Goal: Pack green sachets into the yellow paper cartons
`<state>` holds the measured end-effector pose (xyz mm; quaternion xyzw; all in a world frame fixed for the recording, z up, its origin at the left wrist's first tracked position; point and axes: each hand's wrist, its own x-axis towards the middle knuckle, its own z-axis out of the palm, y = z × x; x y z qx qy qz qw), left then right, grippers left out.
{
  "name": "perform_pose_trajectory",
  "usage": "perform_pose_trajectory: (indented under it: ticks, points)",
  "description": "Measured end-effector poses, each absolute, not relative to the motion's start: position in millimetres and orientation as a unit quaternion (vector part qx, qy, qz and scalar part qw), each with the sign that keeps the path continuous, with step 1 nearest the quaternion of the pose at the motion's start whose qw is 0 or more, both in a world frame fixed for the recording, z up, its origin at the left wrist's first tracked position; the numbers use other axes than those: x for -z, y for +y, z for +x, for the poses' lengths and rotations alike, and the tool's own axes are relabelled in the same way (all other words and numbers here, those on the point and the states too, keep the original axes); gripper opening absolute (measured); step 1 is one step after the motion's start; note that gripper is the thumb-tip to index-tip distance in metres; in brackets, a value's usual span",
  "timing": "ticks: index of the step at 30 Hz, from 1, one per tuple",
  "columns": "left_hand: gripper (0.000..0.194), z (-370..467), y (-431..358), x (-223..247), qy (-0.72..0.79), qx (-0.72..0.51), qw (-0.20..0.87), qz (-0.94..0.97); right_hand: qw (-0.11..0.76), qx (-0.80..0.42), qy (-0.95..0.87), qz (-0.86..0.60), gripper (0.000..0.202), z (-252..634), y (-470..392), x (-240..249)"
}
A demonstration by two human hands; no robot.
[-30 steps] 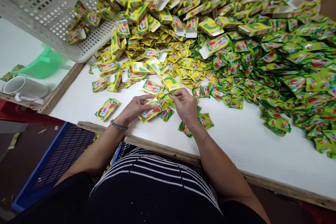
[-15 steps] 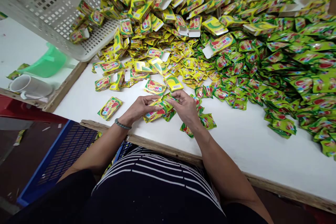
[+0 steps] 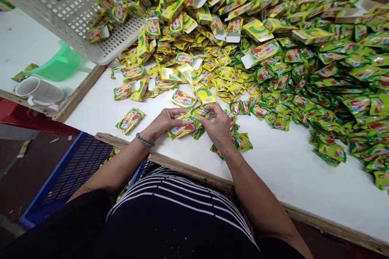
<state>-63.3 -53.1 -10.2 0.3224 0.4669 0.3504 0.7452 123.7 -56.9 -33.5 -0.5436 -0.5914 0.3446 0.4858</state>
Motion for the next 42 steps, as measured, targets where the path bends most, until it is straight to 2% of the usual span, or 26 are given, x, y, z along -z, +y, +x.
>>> perform_pose_trajectory:
  ticks: [5, 9, 12, 16, 20, 22, 28, 34, 38, 42]
  points:
    - [0.063, -61, -54, 10, 0.452, -0.359, 0.75, 0.324, 0.508, -0.344, -0.536, -0.58, 0.028, 110, -60, 32]
    - [0.063, -60, -54, 13, 0.452, -0.358, 0.753, 0.317, 0.481, -0.387, -0.546, -0.567, 0.024, 111, -63, 26]
    - [0.065, -60, -53, 15, 0.444, -0.369, 0.75, 0.323, 0.46, -0.365, -0.594, -0.55, 0.02, 114, -66, 21]
    - [0.063, -60, -53, 15, 0.44, -0.385, 0.748, 0.315, 0.43, -0.408, -0.628, -0.505, 0.028, 111, -69, 17]
    - [0.066, -60, -55, 11, 0.453, -0.393, 0.737, 0.311, 0.515, -0.407, -0.564, -0.501, 0.034, 109, -68, 14]
    - [0.068, -60, -55, 10, 0.462, -0.399, 0.72, 0.331, 0.523, -0.375, -0.577, -0.503, 0.034, 110, -66, 13]
    - [0.065, -63, -55, 14, 0.487, -0.397, 0.652, 0.425, 0.481, -0.267, -0.646, -0.529, 0.022, 117, -59, 16]
    - [0.056, -66, -55, 15, 0.53, -0.356, 0.584, 0.503, 0.374, -0.345, -0.68, -0.528, 0.013, 126, -57, 25]
    - [0.055, -64, -55, 14, 0.524, -0.343, 0.59, 0.51, 0.379, -0.283, -0.694, -0.543, 0.003, 133, -53, 30]
    - [0.057, -61, -56, 15, 0.518, -0.348, 0.611, 0.486, 0.395, -0.297, -0.664, -0.561, 0.011, 132, -51, 31]
